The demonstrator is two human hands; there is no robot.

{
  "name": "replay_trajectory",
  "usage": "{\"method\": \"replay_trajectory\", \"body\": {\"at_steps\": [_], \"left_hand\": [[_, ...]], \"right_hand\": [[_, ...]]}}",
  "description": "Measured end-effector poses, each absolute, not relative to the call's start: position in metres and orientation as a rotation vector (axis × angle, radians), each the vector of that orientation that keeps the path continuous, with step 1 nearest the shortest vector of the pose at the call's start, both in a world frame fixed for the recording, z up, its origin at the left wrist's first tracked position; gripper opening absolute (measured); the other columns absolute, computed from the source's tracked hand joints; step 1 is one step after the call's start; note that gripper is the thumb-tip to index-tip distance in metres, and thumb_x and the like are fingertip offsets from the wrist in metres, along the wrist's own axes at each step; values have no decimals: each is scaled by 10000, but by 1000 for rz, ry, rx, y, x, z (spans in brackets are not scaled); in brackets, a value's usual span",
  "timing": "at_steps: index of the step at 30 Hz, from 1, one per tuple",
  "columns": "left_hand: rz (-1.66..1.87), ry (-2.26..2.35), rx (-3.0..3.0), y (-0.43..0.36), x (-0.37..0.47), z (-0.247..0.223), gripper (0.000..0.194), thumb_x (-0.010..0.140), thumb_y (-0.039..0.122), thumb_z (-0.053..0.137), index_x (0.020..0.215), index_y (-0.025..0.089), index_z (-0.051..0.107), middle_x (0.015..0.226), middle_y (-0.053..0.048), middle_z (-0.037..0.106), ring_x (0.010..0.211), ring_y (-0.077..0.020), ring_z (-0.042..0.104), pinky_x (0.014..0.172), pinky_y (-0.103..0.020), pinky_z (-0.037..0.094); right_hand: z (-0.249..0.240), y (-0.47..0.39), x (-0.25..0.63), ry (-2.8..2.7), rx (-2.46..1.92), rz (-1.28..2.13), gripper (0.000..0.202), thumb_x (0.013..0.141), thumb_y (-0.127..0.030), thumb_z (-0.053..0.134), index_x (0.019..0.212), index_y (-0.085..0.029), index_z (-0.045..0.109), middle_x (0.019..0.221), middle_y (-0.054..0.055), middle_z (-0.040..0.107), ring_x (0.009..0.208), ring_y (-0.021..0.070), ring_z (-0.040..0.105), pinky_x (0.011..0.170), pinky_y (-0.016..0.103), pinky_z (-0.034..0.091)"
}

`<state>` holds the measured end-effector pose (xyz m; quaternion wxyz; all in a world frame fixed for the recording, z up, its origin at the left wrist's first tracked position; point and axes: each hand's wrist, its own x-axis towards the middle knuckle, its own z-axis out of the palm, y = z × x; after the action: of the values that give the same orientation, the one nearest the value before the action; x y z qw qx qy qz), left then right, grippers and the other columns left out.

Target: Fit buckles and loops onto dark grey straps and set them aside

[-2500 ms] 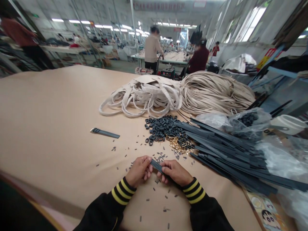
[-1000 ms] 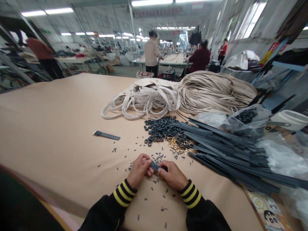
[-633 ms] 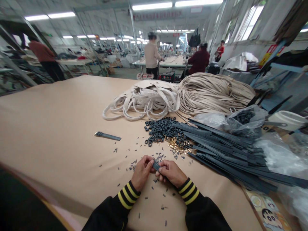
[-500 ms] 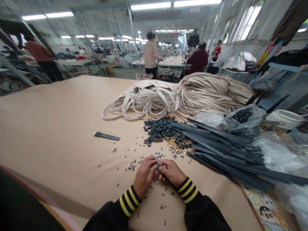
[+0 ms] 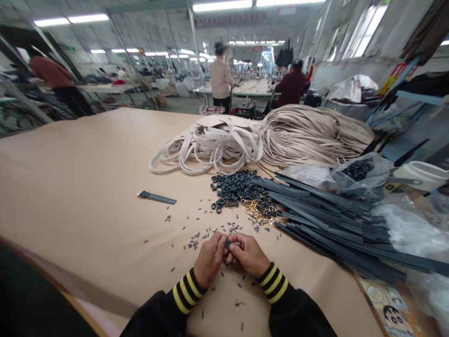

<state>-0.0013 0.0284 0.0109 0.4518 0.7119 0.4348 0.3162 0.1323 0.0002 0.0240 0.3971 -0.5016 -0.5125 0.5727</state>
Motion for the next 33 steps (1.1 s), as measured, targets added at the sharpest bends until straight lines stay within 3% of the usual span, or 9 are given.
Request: {"method": "replay_trajectory", "body": {"at_steps": [4, 7, 10, 16, 24, 30, 33], "left_hand": [[802, 1117, 1704, 36, -3, 4, 273, 863, 338, 285, 718, 180, 454, 557, -4, 523, 502, -125, 518, 491, -231, 395], [876, 1128, 1453, 46, -9, 0, 216, 841, 345, 336, 904, 179, 458, 694, -6, 567, 468, -96, 516, 444, -214, 415], [873, 1118, 1253, 53, -13, 0, 307, 819, 387, 382, 1040, 177, 411, 615, 39, 531, 340, -64, 423, 339, -183, 345], [750, 1037, 1147, 52, -11, 5, 248, 750, 387, 495, 759, 139, 484, 442, 63, 474, 297, -44, 384, 303, -142, 270], [748, 1044, 1091, 52, -7, 6, 201, 744, 349, 476, 700, 154, 456, 479, 52, 517, 303, -46, 397, 305, -154, 298], [695, 988, 1479, 45, -9, 3, 200, 798, 333, 417, 704, 170, 484, 545, 31, 553, 389, -68, 469, 399, -180, 375], [694, 1020, 1728, 64, -16, 6, 277, 826, 333, 386, 653, 165, 522, 524, 19, 540, 452, -84, 490, 499, -205, 407]], "right_hand": [[23, 1, 134, -1277, -1266, 1484, 268, 793, -369, 525, 833, -104, 523, 681, 35, 615, 524, 74, 544, 501, 193, 416], [22, 1, 139, -1204, -1268, 1528, 288, 786, -379, 533, 858, -99, 526, 729, 54, 632, 515, 69, 545, 495, 190, 423], [21, 2, 142, -1133, -1294, 1572, 317, 765, -393, 552, 870, -95, 530, 777, 72, 639, 521, 73, 557, 473, 182, 423], [21, 1, 142, -1120, -1317, 1604, 350, 746, -412, 560, 886, -91, 558, 783, 72, 634, 516, 72, 555, 467, 182, 430], [20, 2, 141, -1115, -1368, 1617, 337, 742, -399, 550, 895, -98, 552, 767, 57, 626, 494, 67, 538, 451, 181, 415], [21, 2, 138, -1291, -1584, 1451, 264, 800, -367, 447, 672, -137, 475, 475, -45, 484, 327, 28, 325, 334, 158, 226], [21, 2, 138, -1348, -1663, 1365, 237, 809, -313, 422, 642, -148, 452, 432, -66, 412, 331, 30, 302, 339, 160, 203]]}}
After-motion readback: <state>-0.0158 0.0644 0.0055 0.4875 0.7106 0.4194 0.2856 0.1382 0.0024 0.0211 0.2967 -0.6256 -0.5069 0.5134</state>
